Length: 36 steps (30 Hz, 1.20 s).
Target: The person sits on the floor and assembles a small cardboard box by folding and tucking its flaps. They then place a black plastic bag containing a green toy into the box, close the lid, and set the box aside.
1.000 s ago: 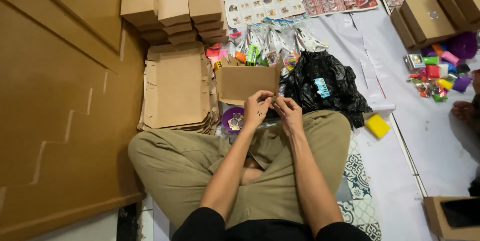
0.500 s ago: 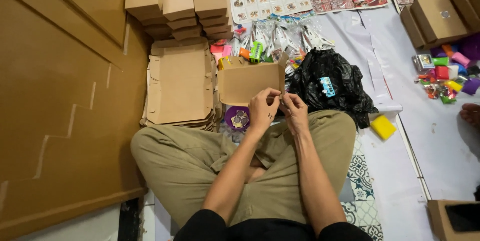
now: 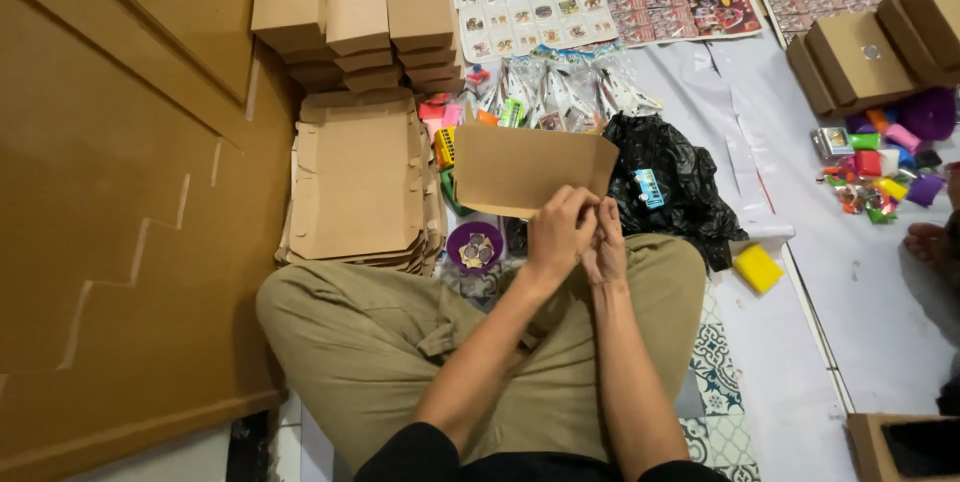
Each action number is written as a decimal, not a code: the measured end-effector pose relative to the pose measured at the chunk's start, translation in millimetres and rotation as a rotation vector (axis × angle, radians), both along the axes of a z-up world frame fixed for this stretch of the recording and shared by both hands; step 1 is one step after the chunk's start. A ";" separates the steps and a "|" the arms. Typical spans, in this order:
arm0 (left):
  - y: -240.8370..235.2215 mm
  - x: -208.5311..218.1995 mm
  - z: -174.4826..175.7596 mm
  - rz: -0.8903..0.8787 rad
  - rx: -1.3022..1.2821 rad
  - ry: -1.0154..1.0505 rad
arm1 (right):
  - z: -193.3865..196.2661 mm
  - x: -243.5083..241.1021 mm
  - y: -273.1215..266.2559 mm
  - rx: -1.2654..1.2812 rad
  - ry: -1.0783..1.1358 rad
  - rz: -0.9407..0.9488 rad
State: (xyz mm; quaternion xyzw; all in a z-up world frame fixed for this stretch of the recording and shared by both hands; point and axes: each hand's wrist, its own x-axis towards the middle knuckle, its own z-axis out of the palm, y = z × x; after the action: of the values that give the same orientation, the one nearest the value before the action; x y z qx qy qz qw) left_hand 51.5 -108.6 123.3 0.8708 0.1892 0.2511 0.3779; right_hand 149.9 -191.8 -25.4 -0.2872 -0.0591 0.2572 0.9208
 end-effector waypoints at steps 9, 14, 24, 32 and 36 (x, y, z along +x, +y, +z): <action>29.6 -16.8 -60.1 0.132 -0.038 0.048 | -43.6 -9.0 35.6 -0.310 0.044 0.081; 69.5 -14.3 -136.8 0.099 -0.265 0.035 | -9.9 -38.1 49.7 -0.512 0.017 0.014; 114.2 -22.3 -204.2 0.015 -0.752 0.069 | -18.3 -53.3 65.8 -0.539 0.204 0.164; 104.5 -35.2 -158.0 0.024 -0.743 0.074 | 12.5 -61.9 62.3 -0.544 0.220 0.155; 102.1 -36.6 -150.9 0.028 -0.716 0.085 | 3.2 -56.8 60.8 -0.557 0.214 0.156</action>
State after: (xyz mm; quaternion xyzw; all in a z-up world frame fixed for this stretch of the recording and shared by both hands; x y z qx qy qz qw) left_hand 15.0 -6.5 -27.6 0.6902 0.2928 0.1377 0.6472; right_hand 93.1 -131.0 -22.2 -0.4945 0.0893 0.3620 0.7851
